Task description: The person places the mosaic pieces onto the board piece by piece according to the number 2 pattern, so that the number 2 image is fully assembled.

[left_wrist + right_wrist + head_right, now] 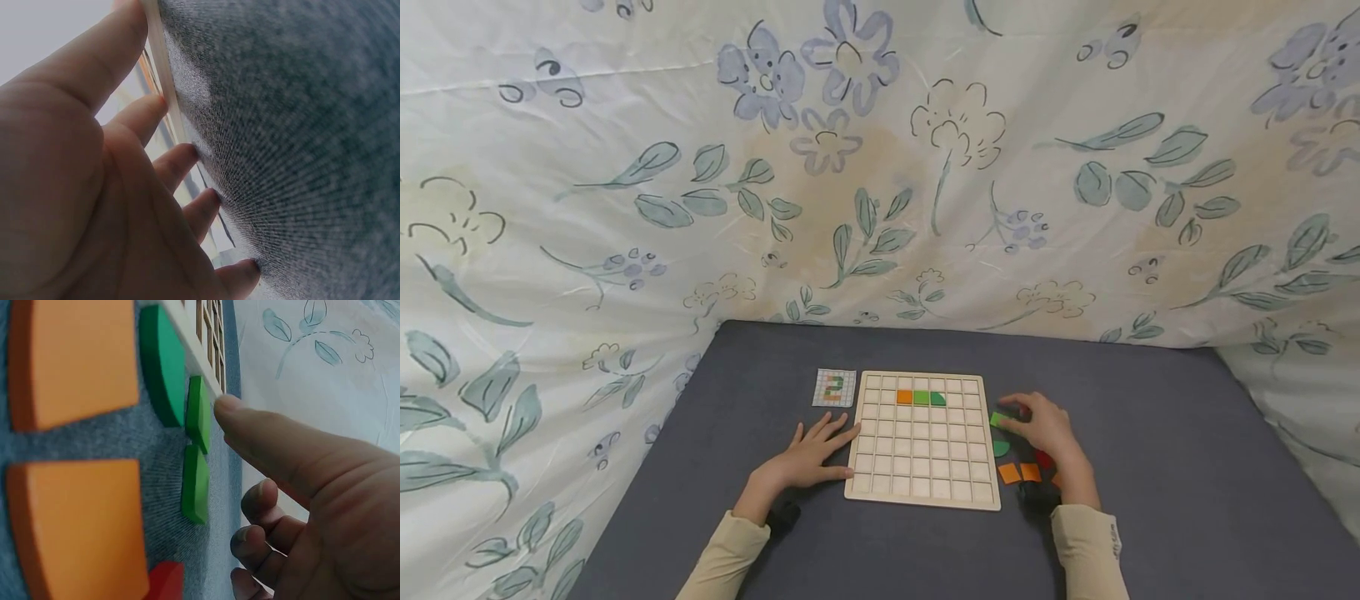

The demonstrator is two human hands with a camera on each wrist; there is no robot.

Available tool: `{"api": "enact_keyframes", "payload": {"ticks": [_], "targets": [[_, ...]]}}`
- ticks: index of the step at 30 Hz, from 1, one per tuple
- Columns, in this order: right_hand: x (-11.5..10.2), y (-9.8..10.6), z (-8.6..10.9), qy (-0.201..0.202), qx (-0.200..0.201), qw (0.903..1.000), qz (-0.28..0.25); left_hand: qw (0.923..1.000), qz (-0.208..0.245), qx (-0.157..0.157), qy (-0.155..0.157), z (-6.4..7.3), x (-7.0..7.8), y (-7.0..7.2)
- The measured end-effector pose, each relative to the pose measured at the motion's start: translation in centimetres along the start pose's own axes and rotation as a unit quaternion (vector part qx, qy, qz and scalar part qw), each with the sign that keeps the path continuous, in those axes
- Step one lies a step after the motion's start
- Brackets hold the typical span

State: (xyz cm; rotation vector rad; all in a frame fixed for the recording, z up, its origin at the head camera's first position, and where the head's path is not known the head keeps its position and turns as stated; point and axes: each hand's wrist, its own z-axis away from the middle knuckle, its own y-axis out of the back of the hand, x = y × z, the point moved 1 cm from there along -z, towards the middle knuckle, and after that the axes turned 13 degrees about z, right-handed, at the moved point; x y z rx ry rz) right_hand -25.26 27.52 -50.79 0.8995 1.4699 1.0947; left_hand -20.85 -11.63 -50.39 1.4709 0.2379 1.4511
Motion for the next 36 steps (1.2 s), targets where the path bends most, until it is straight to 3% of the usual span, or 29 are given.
{"api": "enact_keyframes", "payload": {"ticks": [13,36], "targets": [[0.22,-0.25,0.49,0.011,-0.026,0.9996,-0.003,1.0,0.002,0.004,-0.001,0.05,0.11,0.03],[0.58,-0.38,0.69,-0.007,0.004,1.0,0.0,1.0,0.002,0.007,0.001,-0.12,-0.25,-0.15]]}}
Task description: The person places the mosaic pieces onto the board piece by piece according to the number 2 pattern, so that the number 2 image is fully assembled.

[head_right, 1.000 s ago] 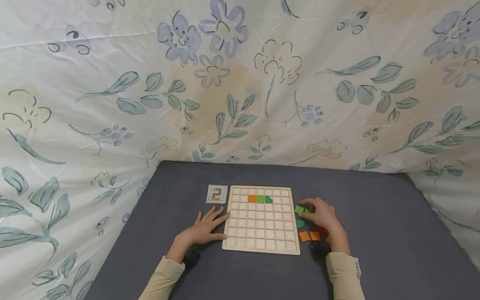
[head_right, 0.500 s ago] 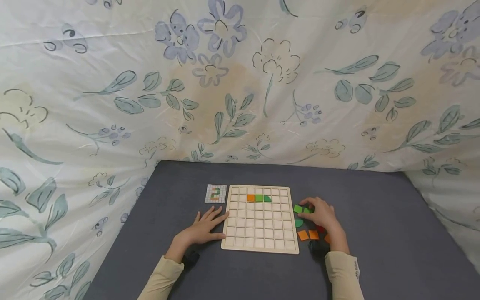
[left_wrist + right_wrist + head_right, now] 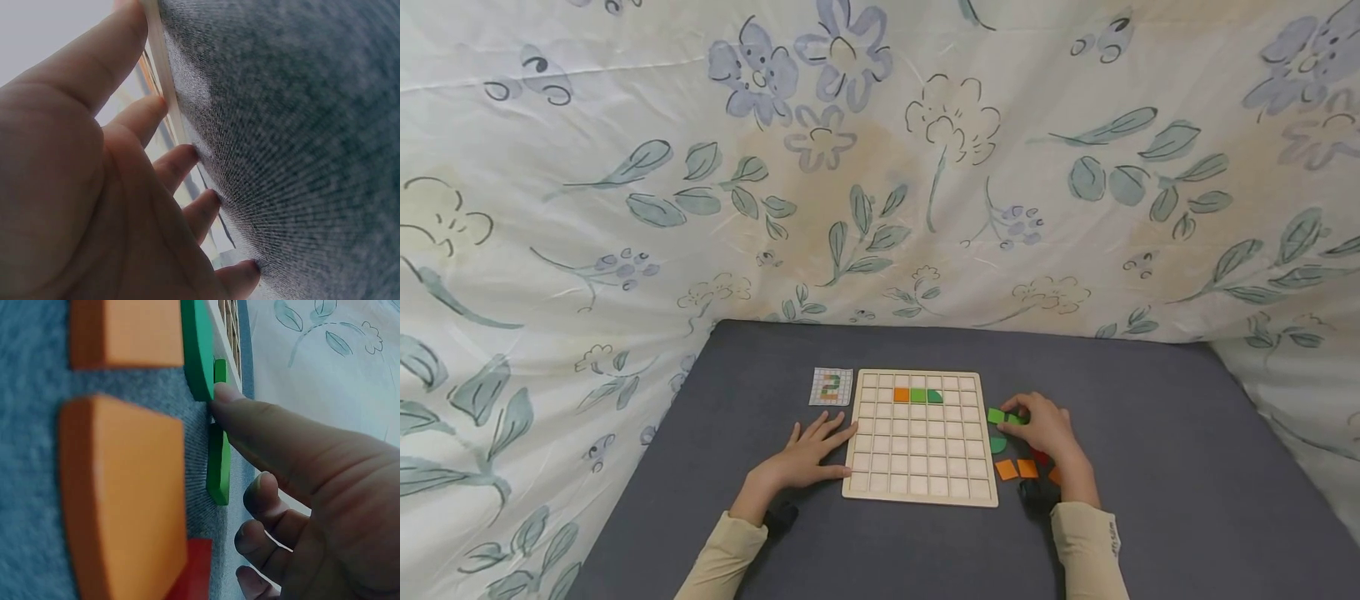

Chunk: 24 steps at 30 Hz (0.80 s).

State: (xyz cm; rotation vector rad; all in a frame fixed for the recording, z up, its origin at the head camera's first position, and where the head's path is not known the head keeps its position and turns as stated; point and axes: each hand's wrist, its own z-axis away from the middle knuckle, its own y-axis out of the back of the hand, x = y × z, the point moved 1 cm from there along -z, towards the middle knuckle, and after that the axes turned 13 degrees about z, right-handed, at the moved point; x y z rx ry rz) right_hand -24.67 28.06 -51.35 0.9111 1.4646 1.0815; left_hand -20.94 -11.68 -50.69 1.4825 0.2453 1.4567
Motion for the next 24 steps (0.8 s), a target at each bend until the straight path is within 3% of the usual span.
{"api": "enact_keyframes", "payload": {"ticks": [24], "targets": [[-1.0,0.3,-0.1,0.02,0.041,0.9989,0.009,1.0,-0.002,-0.003,0.006,0.2,0.2,0.1]]}}
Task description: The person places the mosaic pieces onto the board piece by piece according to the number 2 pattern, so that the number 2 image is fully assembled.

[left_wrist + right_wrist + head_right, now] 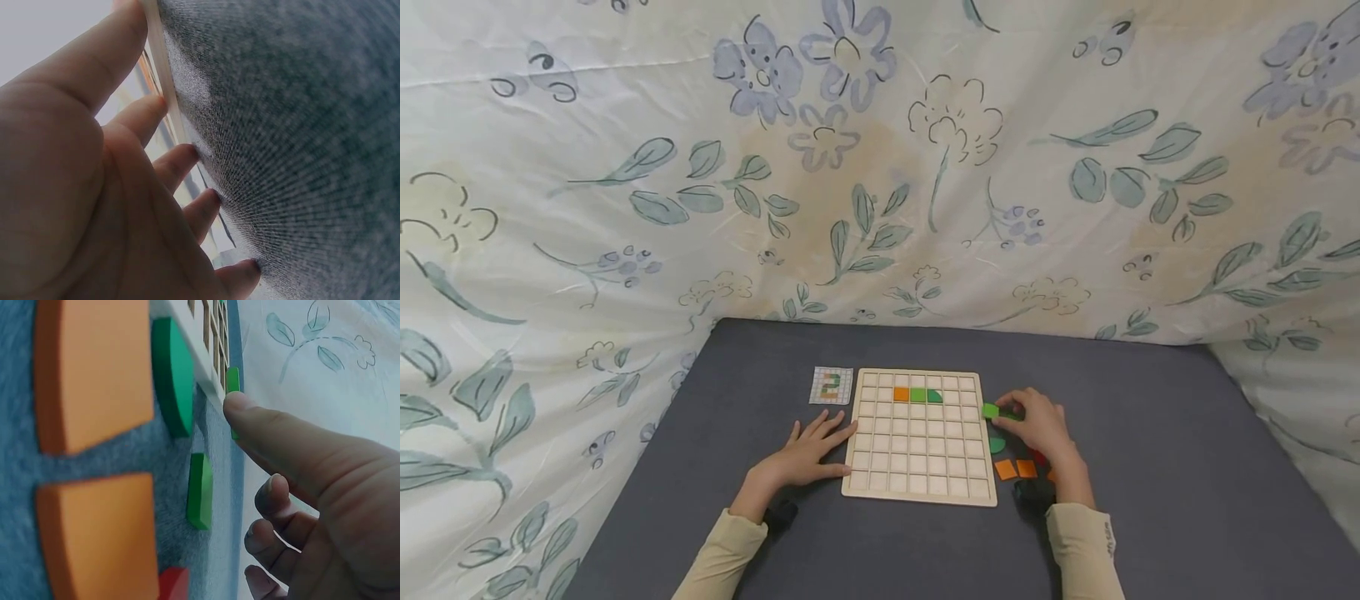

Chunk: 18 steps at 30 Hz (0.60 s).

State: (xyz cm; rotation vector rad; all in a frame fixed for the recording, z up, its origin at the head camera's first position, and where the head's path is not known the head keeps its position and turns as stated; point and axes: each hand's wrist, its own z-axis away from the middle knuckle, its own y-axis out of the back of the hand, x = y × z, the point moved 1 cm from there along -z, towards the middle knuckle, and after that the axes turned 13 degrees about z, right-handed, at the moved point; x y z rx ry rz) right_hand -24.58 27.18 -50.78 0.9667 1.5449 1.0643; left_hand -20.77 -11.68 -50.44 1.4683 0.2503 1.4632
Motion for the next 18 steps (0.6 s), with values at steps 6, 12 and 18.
{"api": "enact_keyframes", "payload": {"ticks": [6,12,18], "targets": [[-0.8,-0.2,-0.3,0.011,0.004,0.9999,-0.004,1.0,-0.001,0.0,0.003,-0.1,0.1,0.0],[-1.6,-0.5,-0.6,0.02,-0.007,0.9997,-0.009,1.0,0.003,0.002,0.0,-0.1,0.0,-0.1],[-1.9,-0.8,-0.8,0.023,-0.009,0.9996,-0.014,1.0,0.001,0.001,0.003,-0.3,-0.1,-0.2]]}}
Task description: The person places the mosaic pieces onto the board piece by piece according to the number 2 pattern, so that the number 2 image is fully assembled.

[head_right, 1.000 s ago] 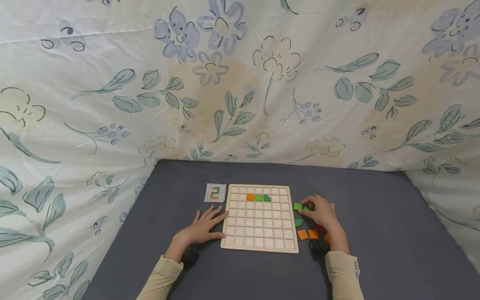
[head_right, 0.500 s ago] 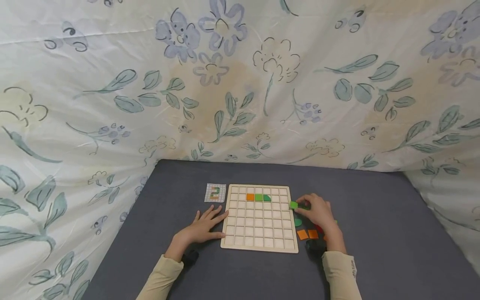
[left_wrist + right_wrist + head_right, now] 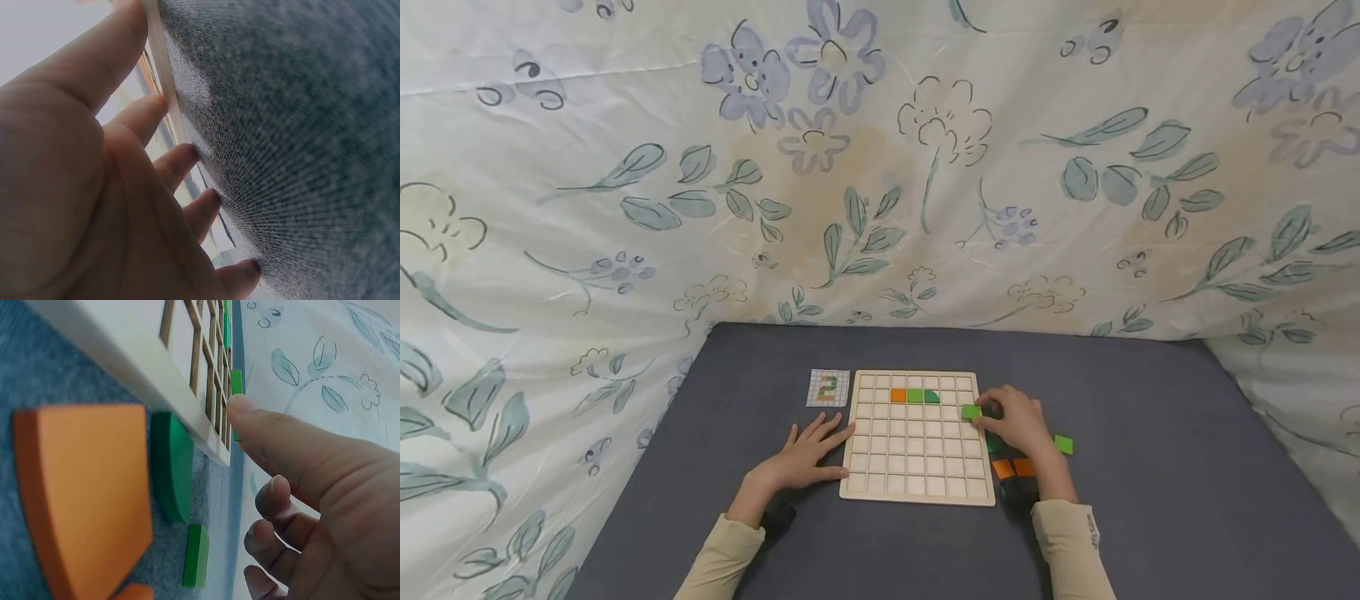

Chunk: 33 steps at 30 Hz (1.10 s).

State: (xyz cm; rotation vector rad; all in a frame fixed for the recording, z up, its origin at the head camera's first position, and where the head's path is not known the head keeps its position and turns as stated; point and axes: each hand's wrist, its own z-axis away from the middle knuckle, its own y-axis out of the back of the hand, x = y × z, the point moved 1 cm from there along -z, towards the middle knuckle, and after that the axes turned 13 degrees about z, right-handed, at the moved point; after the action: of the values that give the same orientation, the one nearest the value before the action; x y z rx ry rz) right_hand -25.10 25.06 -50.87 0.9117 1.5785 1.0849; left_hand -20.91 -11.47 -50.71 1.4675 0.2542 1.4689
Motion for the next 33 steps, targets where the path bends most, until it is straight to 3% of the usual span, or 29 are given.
{"api": "enact_keyframes", "payload": {"ticks": [8,17,33], "targets": [[-0.6,-0.2,-0.4,0.002,0.002,1.0,0.003,1.0,0.001,0.0,-0.008,0.1,0.1,0.0],[-1.9,-0.2,-1.1,0.031,-0.003,0.9993,-0.02,1.0,0.0,0.001,-0.006,0.1,0.1,0.1],[-3.4,-1.3,-2.5,0.023,-0.035,0.998,-0.047,1.0,0.001,-0.002,-0.003,0.1,0.2,0.2]]}}
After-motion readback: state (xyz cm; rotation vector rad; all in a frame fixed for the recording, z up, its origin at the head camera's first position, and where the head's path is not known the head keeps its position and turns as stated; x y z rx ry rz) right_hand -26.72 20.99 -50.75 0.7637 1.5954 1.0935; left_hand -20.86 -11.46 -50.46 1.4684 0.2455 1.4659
